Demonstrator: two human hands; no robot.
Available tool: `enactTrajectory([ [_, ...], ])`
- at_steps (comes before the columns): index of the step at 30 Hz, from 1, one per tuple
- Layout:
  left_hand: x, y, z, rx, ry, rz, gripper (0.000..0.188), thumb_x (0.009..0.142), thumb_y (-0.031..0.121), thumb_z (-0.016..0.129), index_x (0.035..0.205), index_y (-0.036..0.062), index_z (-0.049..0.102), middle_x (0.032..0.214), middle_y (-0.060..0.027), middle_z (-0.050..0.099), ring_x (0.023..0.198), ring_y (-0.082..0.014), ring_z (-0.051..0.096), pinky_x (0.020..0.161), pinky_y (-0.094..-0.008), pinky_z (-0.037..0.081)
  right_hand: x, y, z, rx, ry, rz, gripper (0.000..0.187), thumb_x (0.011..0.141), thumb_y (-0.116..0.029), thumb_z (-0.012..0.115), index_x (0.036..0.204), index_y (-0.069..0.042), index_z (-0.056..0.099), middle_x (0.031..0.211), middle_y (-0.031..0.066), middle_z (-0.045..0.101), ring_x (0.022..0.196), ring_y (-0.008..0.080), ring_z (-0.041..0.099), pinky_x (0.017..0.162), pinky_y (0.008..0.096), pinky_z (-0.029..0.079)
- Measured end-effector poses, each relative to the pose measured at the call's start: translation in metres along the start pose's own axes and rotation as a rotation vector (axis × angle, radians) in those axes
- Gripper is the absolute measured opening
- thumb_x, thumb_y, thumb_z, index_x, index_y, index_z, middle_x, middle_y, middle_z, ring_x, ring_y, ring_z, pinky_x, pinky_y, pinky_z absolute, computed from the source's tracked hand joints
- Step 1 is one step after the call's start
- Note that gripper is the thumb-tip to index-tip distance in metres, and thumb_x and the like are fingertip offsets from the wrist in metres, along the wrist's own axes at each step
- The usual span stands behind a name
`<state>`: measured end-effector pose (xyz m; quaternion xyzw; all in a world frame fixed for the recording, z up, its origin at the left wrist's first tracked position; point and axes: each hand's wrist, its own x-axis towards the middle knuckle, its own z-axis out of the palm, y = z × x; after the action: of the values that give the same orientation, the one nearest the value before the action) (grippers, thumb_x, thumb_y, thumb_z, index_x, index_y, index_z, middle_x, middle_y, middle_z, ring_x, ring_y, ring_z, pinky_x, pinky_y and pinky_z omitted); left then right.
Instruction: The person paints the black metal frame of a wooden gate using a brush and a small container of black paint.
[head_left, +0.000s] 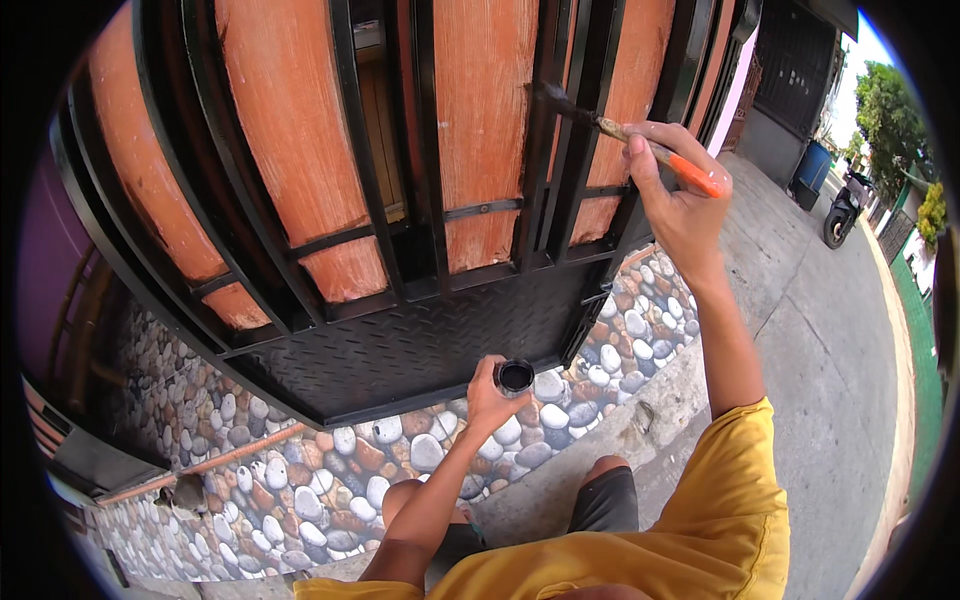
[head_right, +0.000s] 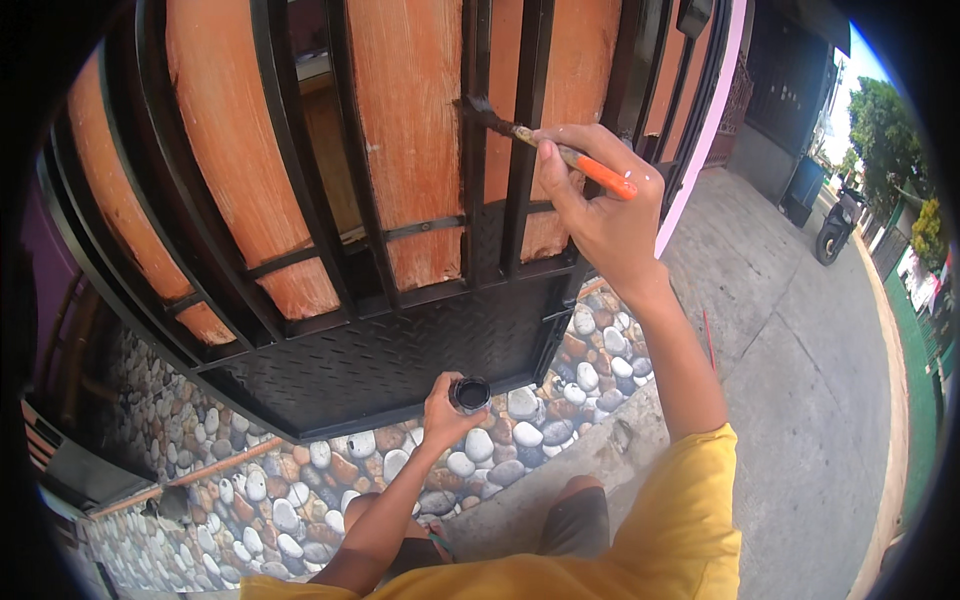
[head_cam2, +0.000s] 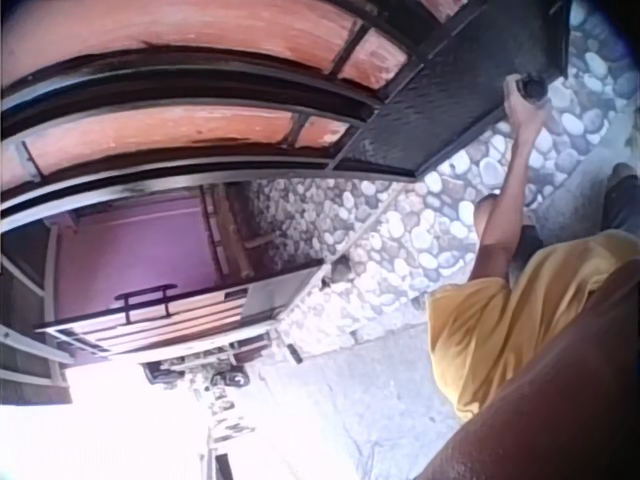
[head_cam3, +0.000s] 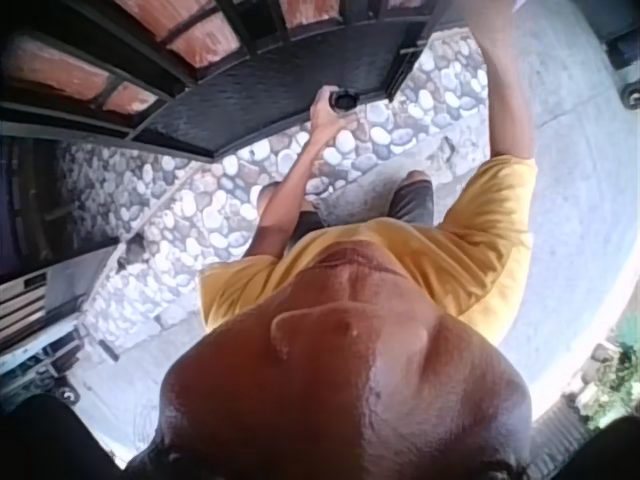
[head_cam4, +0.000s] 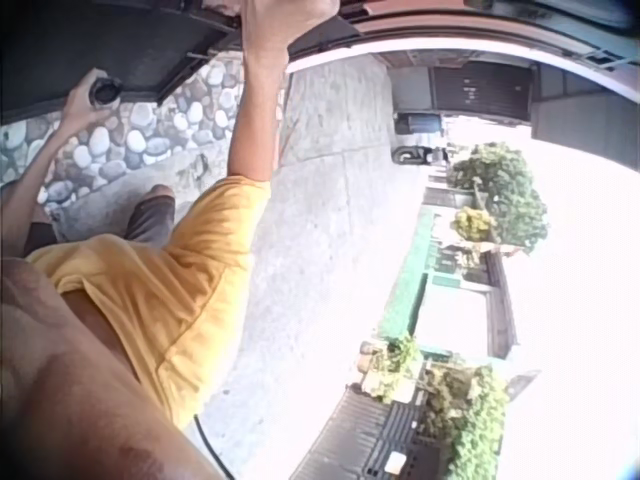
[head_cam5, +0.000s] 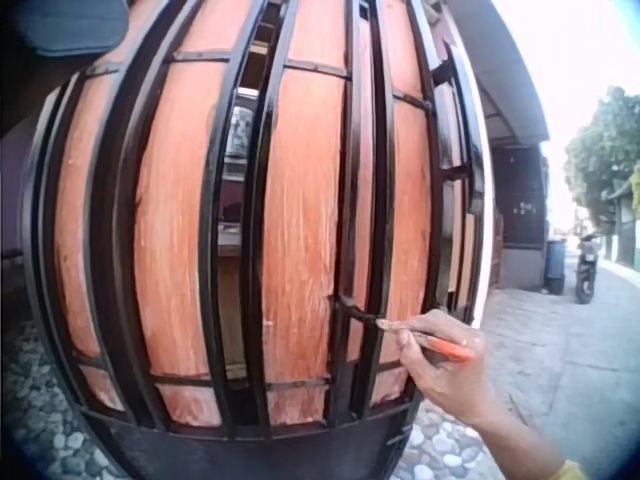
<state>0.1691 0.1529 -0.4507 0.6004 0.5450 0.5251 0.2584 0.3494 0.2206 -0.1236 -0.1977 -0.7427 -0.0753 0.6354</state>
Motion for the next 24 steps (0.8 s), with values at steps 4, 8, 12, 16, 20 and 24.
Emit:
enactTrajectory([
  [4,0.003,0.005,-0.002,0.020,-0.014,-0.014,0.056,0.061,0.018,0.086,0.106,0.0034,0.055,0.100,-0.0126,0.065,0.093,-0.0252,0.066,0.084,-0.0357,0.052,0.003,-0.006,-0.007,0.093,-0.008,0.174,0.013,0.092,-0.010,0.069,0.098,0.002,0.071,0.082,0.0058,0.070,0.073,0.0091,0.064,0.063,0.0220,0.048],
  [8,0.001,0.000,0.000,0.010,-0.020,0.005,0.055,0.062,0.018,0.087,0.105,0.0037,0.055,0.100,-0.0127,0.065,0.093,-0.0252,0.066,0.085,-0.0353,0.052,0.042,-0.005,-0.001,0.026,0.214,-0.062,0.014,0.090,-0.010,0.069,0.099,0.001,0.071,0.084,0.0049,0.071,0.076,0.0097,0.064,0.066,0.0229,0.049],
  [12,0.002,-0.001,-0.001,0.031,0.003,0.024,0.055,0.062,0.019,0.087,0.104,0.0039,0.055,0.100,-0.0128,0.065,0.092,-0.0250,0.066,0.085,-0.0348,0.052,0.024,-0.008,-0.010,-0.077,-0.036,-0.003,0.015,0.091,-0.011,0.070,0.099,0.001,0.071,0.083,0.0049,0.071,0.074,0.0083,0.064,0.065,0.0214,0.049],
  [16,0.000,-0.001,-0.001,0.002,-0.008,0.023,0.055,0.061,0.020,0.087,0.103,0.0045,0.055,0.098,-0.0132,0.063,0.091,-0.0280,0.065,0.083,-0.0372,0.051,0.043,-0.008,-0.006,0.134,0.160,-0.005,0.013,0.092,-0.011,0.069,0.100,0.000,0.072,0.084,0.0033,0.071,0.074,0.0058,0.064,0.064,0.0209,0.049],
  [20,-0.001,-0.001,0.003,0.005,-0.037,0.006,0.057,0.061,0.020,0.088,0.105,0.0035,0.056,0.099,-0.0129,0.065,0.092,-0.0249,0.066,0.084,-0.0352,0.052,0.074,0.002,-0.004,-0.077,0.260,-0.310,0.015,0.091,-0.009,0.069,0.102,0.001,0.071,0.083,0.0071,0.071,0.072,0.0103,0.065,0.065,0.0236,0.050],
  [24,-0.002,0.000,-0.003,0.017,-0.036,-0.011,0.058,0.060,0.019,0.088,0.106,0.0036,0.055,0.099,-0.0132,0.065,0.092,-0.0255,0.067,0.085,-0.0355,0.052,0.041,-0.007,-0.002,-0.072,0.024,-0.111,0.014,0.090,-0.008,0.069,0.100,0.003,0.071,0.081,0.0083,0.071,0.072,0.0117,0.066,0.067,0.0243,0.051],
])
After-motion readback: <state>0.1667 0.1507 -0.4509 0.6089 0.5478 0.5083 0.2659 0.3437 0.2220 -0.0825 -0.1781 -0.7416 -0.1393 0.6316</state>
